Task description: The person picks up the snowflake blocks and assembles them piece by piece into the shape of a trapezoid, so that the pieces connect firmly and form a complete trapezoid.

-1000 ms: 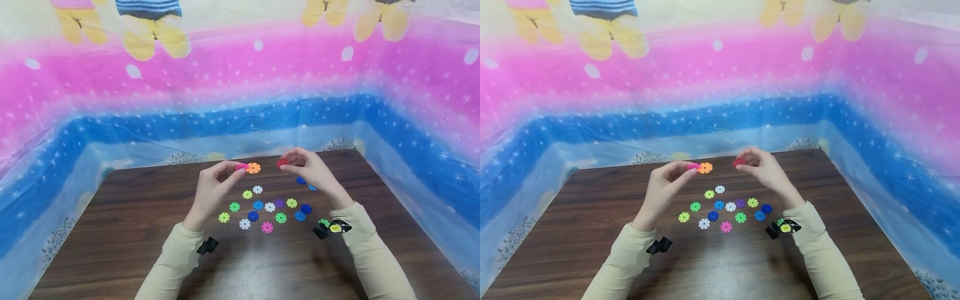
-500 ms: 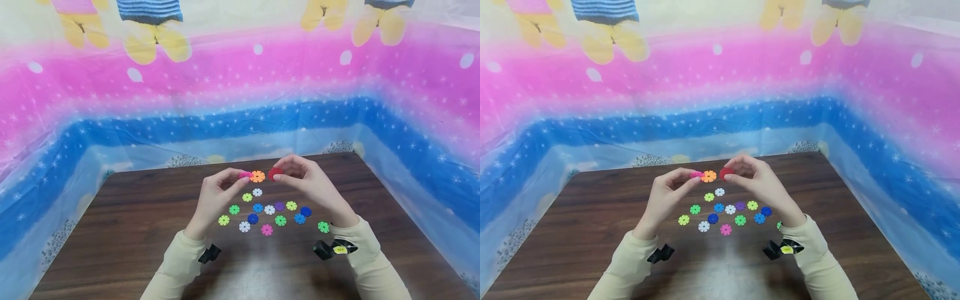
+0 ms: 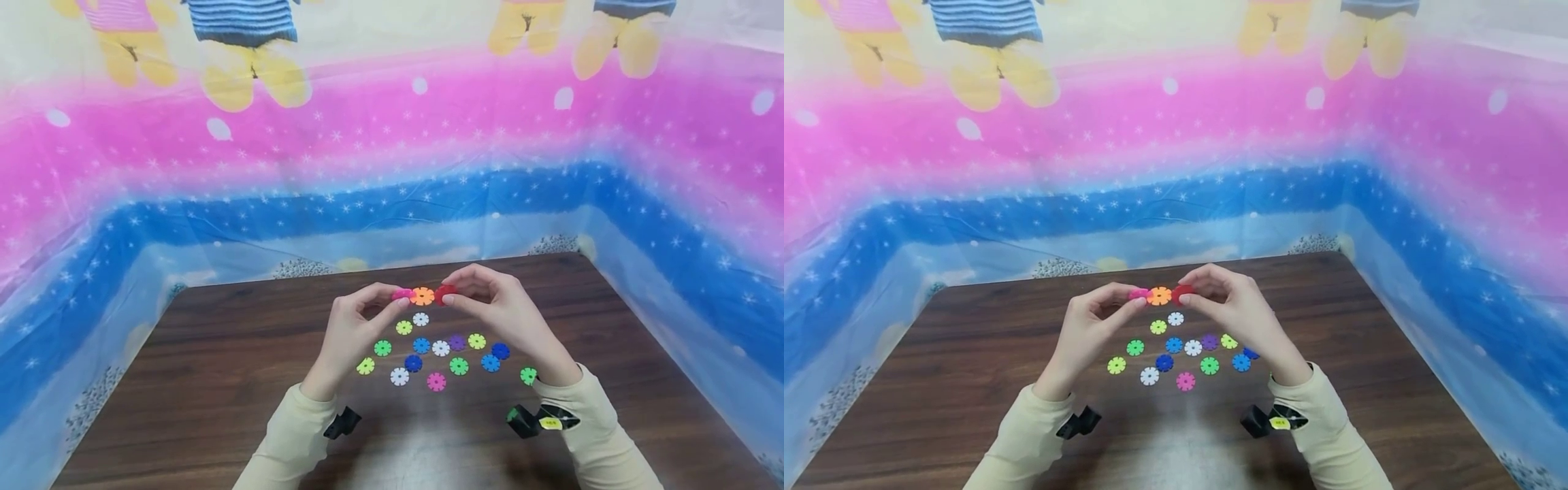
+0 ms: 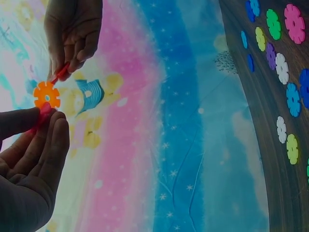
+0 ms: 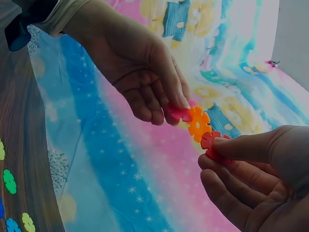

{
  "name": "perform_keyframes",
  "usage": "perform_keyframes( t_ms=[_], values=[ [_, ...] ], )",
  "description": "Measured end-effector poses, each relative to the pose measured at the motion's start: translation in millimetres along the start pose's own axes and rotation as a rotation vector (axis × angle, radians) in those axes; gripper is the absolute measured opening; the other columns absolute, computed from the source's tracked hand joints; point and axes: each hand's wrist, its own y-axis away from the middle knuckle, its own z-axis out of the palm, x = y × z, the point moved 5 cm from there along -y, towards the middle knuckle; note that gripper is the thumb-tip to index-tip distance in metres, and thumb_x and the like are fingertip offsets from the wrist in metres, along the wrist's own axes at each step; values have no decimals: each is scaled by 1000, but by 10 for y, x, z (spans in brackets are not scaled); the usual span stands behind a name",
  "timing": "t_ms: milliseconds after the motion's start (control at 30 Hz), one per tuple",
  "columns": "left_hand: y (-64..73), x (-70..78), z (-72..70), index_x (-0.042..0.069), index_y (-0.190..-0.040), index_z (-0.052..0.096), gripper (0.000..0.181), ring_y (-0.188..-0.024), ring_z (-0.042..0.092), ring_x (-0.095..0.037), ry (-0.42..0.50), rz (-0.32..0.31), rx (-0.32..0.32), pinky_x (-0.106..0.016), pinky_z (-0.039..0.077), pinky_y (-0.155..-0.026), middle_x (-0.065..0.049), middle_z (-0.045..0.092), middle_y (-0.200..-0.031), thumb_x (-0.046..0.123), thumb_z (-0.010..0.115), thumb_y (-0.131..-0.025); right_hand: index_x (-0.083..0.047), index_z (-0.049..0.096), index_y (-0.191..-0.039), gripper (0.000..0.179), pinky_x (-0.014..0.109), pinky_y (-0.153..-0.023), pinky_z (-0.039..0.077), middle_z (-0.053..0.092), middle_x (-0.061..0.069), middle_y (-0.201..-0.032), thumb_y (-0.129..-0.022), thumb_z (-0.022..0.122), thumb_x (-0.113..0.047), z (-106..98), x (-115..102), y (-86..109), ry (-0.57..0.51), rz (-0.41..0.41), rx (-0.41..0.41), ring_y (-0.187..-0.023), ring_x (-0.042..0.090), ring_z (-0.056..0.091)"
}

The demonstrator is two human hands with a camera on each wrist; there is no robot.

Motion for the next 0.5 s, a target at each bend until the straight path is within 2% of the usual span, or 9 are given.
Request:
perform_keyframes(
  t_ms=[167, 300, 400, 500],
  values=[
    [9, -5, 26, 10, -107, 76, 16, -82, 69, -19, 8, -4, -19, -31, 57, -72, 3, 75, -96, 19, 75, -94, -20, 71, -113, 24, 44, -83, 54, 74, -4, -103, -91, 78, -25, 16, 8, 19, -1, 1, 1, -95, 12, 70],
    [12, -2, 34, 11, -107, 76, 17, -82, 69, -16, 6, -5, -17, -33, 57, -71, 3, 76, -96, 21, 74, -94, -20, 72, -111, 22, 43, -83, 55, 74, -4, -102, -90, 78, -24, 29, 3, 27, 6, -5, 8, -94, 11, 71],
    [13, -3, 22, 11, -107, 76, 16, -83, 69, -14, 6, -8, -7, -35, 58, -72, 3, 76, -96, 19, 75, -94, -18, 73, -110, 22, 38, -82, 57, 75, -3, -101, -90, 79, -22, 36, 3, 21, -17, -10, 9, -93, 11, 72],
    [12, -2, 9, 9, -107, 77, 16, -83, 70, -17, 13, -11, -5, -36, 58, -71, 1, 76, -95, 17, 75, -93, -16, 74, -109, 21, 33, -80, 58, 76, -1, -99, -89, 80, -19, 44, 0, 12, -53, -11, 7, -90, 15, 74]
  ],
)
